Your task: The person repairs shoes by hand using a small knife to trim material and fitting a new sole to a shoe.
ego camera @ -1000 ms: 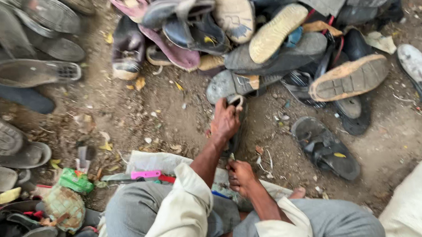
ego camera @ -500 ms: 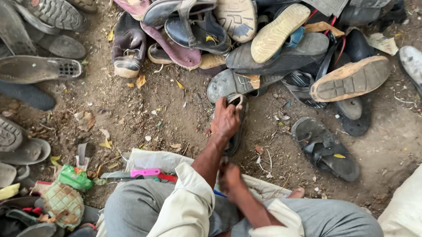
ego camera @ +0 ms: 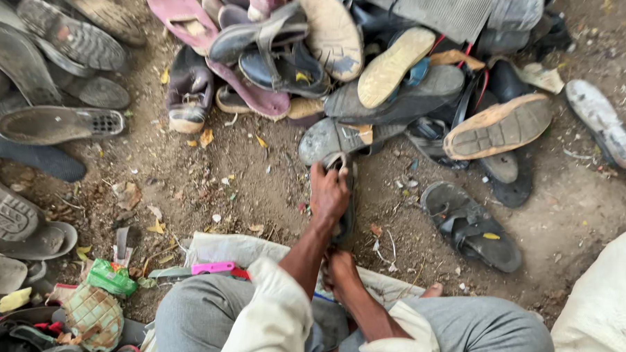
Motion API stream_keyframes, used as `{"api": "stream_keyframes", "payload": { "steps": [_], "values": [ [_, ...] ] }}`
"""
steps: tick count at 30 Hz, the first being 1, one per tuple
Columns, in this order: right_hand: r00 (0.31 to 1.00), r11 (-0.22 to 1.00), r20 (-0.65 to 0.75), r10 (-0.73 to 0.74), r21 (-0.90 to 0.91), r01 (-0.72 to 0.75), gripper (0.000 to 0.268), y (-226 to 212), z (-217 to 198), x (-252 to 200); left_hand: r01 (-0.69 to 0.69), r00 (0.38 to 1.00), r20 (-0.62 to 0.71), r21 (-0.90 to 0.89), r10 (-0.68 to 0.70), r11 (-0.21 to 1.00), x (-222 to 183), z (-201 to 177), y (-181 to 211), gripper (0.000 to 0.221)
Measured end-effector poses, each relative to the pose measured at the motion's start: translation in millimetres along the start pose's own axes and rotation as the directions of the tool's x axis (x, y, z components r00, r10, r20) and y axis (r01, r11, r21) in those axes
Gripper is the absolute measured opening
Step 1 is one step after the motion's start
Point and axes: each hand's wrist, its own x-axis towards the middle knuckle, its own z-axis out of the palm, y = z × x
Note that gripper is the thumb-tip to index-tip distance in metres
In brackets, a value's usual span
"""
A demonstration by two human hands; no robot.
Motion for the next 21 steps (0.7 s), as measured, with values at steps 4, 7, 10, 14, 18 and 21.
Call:
{"api": "stream_keyframes", "payload": {
  "steps": [4,7,10,14,18,21],
  "values": [
    [0.981,0.862,-0.079,-0.179,-0.493,0.118,0.033,-15.6,-30.8,-11.8,0.114,0.960,-0.199,-0.357,-0.195,0.927,-31.8,-24.9,18.5,0.037],
    [0.885,0.411,0.046,-0.463,-0.874,0.260,0.027,-56.6,-53.3,-10.7,0.154,0.864,-0.429,-0.274,-0.264,0.949,-41.2,-49.6,10.7,0.039],
    [0.879,0.250,-0.051,-0.475,-0.965,0.079,0.035,-100.5,-61.3,-17.2,0.383,0.818,-0.323,-0.310,-0.475,0.870,-50.7,-61.4,12.4,0.037],
    [0.841,0.162,0.015,-0.541,-0.979,0.122,0.038,-133.3,-61.1,-13.4,0.262,0.911,-0.303,-0.103,-0.281,0.960,-60.2,-69.5,30.3,0.038],
    [0.877,0.254,-0.039,-0.480,-0.962,0.096,0.038,-135.0,-59.6,-2.0,-0.131,0.990,0.083,0.318,0.110,0.939,-43.2,-74.5,43.2,0.037],
    [0.913,0.360,-0.033,-0.407,-0.924,0.127,0.037,-133.1,-66.1,14.4,-0.487,0.846,0.438,0.408,0.303,0.772,-4.8,-80.1,20.6,0.045]
  ]
}}
